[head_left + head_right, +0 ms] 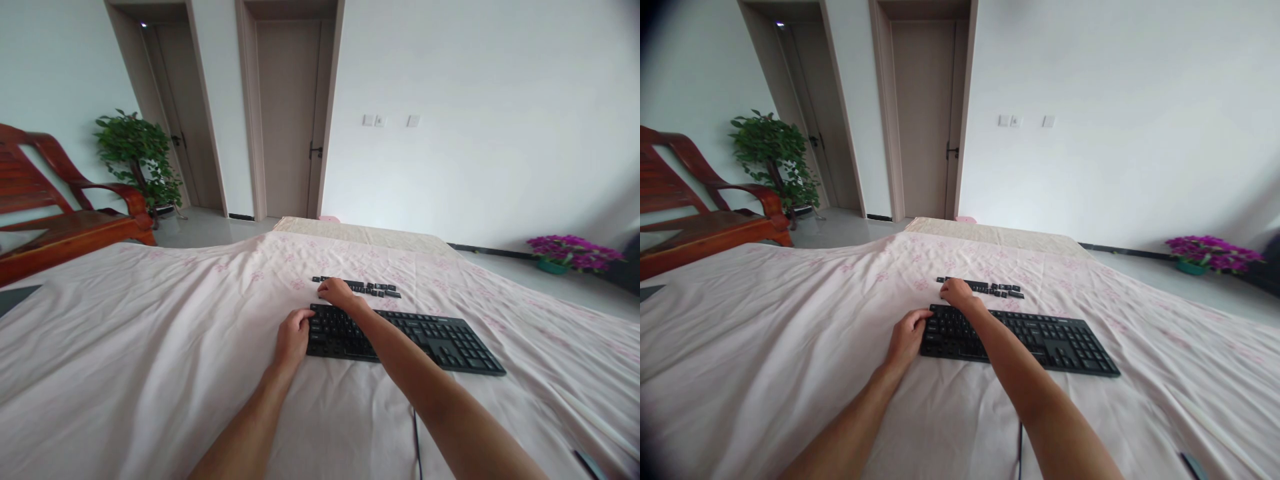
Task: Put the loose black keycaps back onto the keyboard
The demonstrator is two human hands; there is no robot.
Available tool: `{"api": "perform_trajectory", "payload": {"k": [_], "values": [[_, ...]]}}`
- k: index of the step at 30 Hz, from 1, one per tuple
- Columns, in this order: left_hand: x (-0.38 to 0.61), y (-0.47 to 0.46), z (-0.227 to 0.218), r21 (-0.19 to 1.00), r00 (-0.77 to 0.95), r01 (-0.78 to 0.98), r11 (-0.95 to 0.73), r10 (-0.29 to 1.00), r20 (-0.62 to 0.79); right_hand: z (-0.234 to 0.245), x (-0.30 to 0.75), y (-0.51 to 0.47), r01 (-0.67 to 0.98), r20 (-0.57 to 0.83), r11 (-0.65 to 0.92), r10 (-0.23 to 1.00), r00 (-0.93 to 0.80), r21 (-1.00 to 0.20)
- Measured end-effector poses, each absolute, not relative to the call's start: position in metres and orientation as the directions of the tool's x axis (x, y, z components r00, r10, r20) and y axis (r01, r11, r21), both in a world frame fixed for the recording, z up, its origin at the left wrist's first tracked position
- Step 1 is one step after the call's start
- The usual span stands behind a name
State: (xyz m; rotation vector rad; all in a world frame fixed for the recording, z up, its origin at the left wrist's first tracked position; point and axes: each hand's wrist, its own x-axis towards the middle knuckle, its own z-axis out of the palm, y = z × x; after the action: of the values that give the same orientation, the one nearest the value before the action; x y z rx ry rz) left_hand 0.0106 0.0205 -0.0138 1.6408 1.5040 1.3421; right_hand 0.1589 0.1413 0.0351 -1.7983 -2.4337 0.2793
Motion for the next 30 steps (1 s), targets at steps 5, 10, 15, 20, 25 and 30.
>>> {"api": "perform_trajectory", "payload": {"k": [5, 10, 15, 20, 25, 30], "values": [[0.011, 0.02, -0.014, 0.874, -0.112, 0.42, -0.243, 0.942, 0.316, 0.029, 0.162, 0.142, 0.948, 0.03, 0.241, 0.97, -0.24, -0.207], [0.011, 0.021, -0.015, 0.873, -0.12, 0.418, -0.251, 0.937, 0.327, 0.029, 0.162, 0.142, 0.954, 0.039, 0.24, 0.971, -0.237, -0.178], [0.01, 0.021, -0.017, 0.884, -0.127, 0.396, -0.251, 0.938, 0.323, 0.03, 0.16, 0.14, 0.951, 0.02, 0.271, 0.962, -0.271, -0.152], [0.01, 0.022, -0.017, 0.893, -0.13, 0.369, -0.258, 0.937, 0.324, 0.03, 0.159, 0.14, 0.948, 0.021, 0.281, 0.96, -0.281, -0.147], [0.01, 0.023, -0.019, 0.903, -0.142, 0.346, -0.253, 0.938, 0.317, 0.035, 0.161, 0.138, 0.94, 0.037, 0.292, 0.956, -0.29, -0.177], [0.011, 0.025, -0.019, 0.939, -0.174, 0.274, -0.209, 0.949, 0.262, 0.046, 0.167, 0.119, 0.907, 0.109, 0.352, 0.936, -0.335, -0.23]]}}
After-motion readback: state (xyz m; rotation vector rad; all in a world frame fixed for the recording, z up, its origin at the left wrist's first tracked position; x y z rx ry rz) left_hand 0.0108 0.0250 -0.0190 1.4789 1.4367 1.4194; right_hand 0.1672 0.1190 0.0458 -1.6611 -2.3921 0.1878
